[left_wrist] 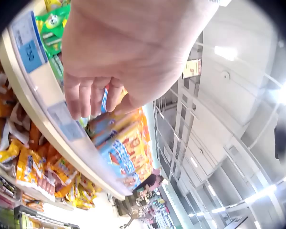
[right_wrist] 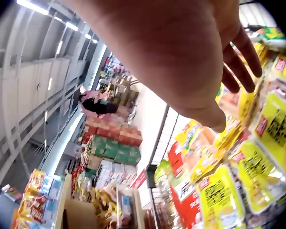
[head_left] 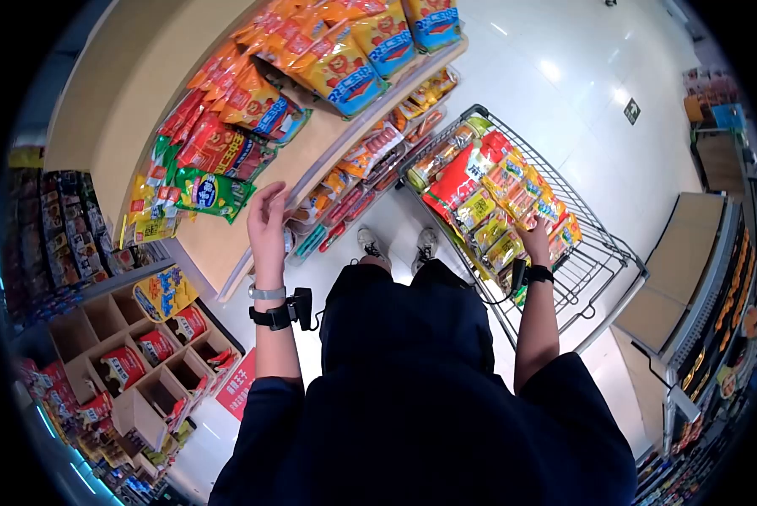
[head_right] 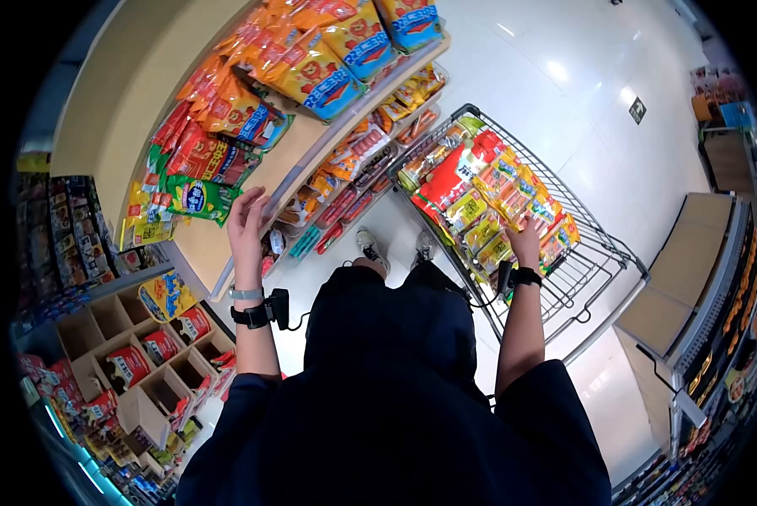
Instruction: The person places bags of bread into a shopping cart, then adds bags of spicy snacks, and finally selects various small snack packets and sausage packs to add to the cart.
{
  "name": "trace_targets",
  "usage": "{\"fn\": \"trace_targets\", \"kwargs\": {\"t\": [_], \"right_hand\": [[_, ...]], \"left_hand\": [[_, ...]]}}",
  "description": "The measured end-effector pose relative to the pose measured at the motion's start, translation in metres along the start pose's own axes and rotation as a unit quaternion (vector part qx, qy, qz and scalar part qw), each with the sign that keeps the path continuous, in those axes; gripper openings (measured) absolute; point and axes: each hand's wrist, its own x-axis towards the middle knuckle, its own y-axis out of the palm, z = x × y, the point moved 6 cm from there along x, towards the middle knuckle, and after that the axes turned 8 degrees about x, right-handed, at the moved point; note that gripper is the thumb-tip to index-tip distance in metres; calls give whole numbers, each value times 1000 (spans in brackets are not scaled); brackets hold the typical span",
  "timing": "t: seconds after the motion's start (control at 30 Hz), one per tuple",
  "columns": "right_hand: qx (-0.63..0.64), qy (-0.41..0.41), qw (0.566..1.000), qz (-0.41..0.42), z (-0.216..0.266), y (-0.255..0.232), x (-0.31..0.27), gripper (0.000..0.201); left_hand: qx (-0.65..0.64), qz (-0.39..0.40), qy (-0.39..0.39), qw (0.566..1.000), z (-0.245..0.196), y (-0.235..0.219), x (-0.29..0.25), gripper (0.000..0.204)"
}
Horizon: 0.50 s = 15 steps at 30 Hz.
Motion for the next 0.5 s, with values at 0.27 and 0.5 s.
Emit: {"fn": "trace_targets", "kwargs": {"t": [0.27, 0.5], "right_hand": [[177, -209, 949, 154, 258, 95, -49, 46], [282, -327, 837, 336, 464, 180, -195, 27]], "left_hand": [[70, -269, -17, 960, 76, -151, -14, 50], [-60, -216, 37, 974, 101, -193, 13, 48]]}}
